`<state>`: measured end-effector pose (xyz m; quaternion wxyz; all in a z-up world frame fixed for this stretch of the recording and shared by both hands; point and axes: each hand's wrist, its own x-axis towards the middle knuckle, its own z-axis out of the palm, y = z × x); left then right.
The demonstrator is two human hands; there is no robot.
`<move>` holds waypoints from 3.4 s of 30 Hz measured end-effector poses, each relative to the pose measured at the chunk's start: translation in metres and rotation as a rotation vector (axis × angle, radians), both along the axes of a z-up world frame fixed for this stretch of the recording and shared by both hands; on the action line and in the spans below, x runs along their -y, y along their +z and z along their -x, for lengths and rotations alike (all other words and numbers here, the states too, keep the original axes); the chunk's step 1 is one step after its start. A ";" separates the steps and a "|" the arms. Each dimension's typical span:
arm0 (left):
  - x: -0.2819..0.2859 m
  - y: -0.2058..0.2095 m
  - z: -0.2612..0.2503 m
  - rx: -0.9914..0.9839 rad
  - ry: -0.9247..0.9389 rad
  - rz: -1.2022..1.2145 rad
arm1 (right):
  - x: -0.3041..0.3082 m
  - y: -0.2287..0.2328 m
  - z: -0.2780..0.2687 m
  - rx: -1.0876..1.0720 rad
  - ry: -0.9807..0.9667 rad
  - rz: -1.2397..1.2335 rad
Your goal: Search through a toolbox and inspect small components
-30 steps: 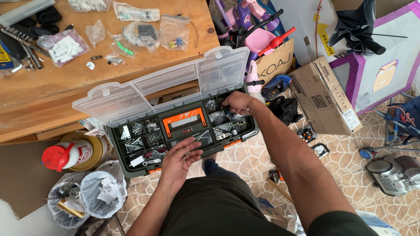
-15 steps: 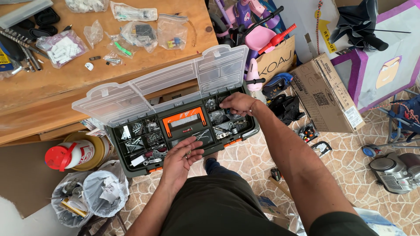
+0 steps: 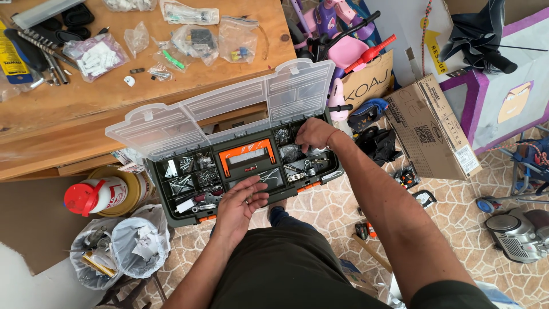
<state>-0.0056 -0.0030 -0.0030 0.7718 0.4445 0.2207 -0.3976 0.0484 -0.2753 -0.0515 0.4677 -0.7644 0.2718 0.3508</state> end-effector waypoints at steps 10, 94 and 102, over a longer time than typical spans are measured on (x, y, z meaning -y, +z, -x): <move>0.002 0.005 0.001 0.015 0.026 -0.007 | -0.020 0.032 0.008 0.140 0.262 0.379; -0.091 -0.051 -0.053 0.107 0.193 -0.548 | -0.196 0.035 0.063 0.642 -0.358 -0.192; -0.093 -0.044 -0.051 0.076 0.207 -0.473 | -0.189 0.047 0.066 0.363 -0.749 -0.568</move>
